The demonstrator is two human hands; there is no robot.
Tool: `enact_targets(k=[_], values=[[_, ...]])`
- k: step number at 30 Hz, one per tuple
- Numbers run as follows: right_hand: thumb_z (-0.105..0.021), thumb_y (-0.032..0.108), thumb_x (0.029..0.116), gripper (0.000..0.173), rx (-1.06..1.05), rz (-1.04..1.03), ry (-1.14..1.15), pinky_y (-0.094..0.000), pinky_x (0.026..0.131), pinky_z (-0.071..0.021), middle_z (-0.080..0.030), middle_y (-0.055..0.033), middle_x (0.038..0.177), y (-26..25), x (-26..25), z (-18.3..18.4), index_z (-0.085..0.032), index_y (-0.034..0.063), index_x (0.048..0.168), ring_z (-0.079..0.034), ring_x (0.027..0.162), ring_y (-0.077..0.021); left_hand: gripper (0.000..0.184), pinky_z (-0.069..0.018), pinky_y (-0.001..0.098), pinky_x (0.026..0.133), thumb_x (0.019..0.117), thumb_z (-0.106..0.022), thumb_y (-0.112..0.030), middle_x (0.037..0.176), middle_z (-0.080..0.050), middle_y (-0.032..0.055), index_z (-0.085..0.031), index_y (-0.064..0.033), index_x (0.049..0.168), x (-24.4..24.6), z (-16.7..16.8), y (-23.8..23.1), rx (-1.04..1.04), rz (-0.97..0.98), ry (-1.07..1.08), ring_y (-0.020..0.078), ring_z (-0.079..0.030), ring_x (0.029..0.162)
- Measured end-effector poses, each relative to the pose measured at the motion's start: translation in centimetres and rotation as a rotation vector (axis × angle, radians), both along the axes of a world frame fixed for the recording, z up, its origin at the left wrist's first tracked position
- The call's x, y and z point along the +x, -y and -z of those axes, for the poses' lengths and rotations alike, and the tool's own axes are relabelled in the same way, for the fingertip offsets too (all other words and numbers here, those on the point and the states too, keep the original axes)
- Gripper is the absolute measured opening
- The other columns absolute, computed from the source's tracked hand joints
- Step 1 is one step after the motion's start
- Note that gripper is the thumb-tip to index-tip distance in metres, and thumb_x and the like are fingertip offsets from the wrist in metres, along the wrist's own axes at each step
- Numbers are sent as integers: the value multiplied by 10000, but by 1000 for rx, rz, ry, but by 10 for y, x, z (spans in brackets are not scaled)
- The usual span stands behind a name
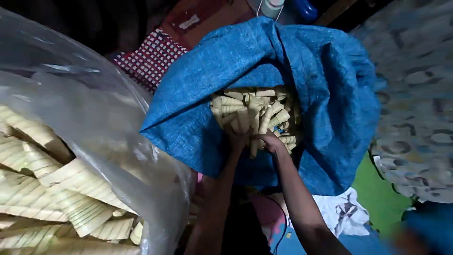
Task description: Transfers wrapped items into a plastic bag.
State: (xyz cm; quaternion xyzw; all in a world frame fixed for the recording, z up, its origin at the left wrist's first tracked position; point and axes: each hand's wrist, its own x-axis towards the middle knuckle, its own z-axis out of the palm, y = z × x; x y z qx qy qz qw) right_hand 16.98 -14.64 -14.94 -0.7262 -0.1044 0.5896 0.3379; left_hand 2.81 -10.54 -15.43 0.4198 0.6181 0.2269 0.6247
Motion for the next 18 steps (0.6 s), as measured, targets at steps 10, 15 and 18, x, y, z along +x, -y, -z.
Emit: enact_targets(k=[10, 15, 18], values=[[-841, -27, 719, 593, 466, -198, 252, -321, 805, -625, -724, -39, 1022, 21, -28, -136, -588, 35, 1252, -710, 905, -114, 791, -557, 392, 963, 773, -898, -130, 1221, -656, 170, -457, 23, 1412, -61, -101, 2, 228, 162, 287, 206, -661, 1091], [-756, 194, 876, 551, 838, -71, 86, -346, 769, -644, -733, -41, 1100, 23, -96, -219, -493, 131, 1356, -737, 892, -190, 435, -614, 256, 781, 792, -832, -112, 971, -728, -67, -624, -124, 1173, -180, -196, 33, 451, -174, 494, 32, -703, 873], [-722, 127, 878, 548, 922, -190, -51, -330, 752, -647, -737, -18, 1099, 6, -179, -250, -479, 164, 1367, -740, 886, -172, 363, -623, 252, 713, 829, -770, -130, 919, -742, -85, -618, -165, 1157, -279, -249, 63, 495, -429, 363, 37, -715, 805]])
